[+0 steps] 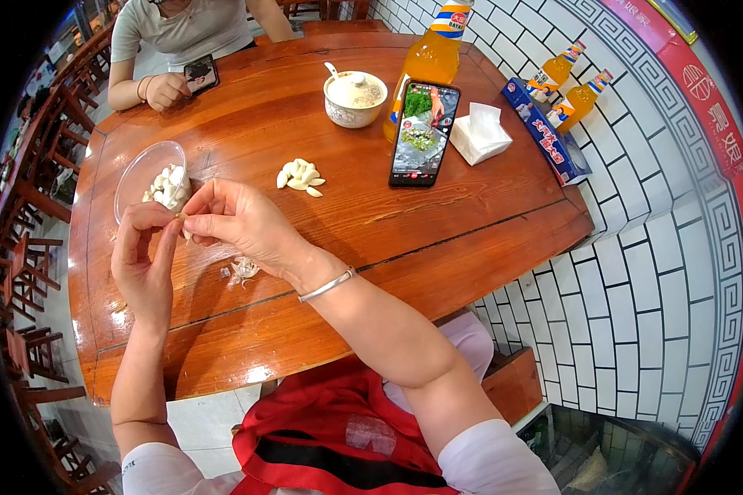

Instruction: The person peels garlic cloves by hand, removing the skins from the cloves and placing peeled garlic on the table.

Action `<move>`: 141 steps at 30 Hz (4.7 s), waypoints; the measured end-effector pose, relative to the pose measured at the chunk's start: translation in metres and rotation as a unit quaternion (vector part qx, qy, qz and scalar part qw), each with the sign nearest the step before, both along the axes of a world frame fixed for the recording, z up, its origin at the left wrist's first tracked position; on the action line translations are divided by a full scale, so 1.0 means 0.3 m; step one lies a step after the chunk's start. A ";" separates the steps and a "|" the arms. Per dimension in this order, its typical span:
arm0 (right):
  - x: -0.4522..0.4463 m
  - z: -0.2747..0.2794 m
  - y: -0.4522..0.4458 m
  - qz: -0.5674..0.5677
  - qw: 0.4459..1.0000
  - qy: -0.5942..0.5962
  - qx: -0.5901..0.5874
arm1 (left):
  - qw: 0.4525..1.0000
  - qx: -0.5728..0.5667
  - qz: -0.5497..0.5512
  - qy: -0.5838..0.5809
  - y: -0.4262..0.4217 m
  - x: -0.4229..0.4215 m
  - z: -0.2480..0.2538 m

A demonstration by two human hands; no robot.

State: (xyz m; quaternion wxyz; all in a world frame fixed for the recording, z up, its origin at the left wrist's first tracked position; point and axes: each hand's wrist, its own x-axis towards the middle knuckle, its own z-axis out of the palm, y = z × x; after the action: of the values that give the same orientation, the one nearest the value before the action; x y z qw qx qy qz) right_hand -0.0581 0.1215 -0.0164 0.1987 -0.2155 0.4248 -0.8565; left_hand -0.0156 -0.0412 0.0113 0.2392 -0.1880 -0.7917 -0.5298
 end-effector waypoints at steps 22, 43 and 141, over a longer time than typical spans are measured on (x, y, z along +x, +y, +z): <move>0.002 0.005 0.003 -0.014 1.000 -0.003 -0.010 | 0.999 0.015 -0.005 -0.036 0.014 0.000 0.010; -0.001 -0.001 0.004 0.040 0.988 -0.096 -0.111 | 0.980 -0.150 0.046 0.125 0.026 0.008 0.000; -0.005 0.011 0.009 0.002 0.999 0.039 0.003 | 0.981 0.097 -0.062 -0.155 -0.026 -0.017 0.029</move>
State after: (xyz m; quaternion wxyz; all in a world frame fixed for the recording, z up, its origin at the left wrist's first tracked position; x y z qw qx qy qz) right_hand -0.0597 0.1242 -0.0132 0.1845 -0.2484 0.4347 -0.8457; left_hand -0.0207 -0.0490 0.0201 0.0968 -0.1284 -0.7507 -0.6408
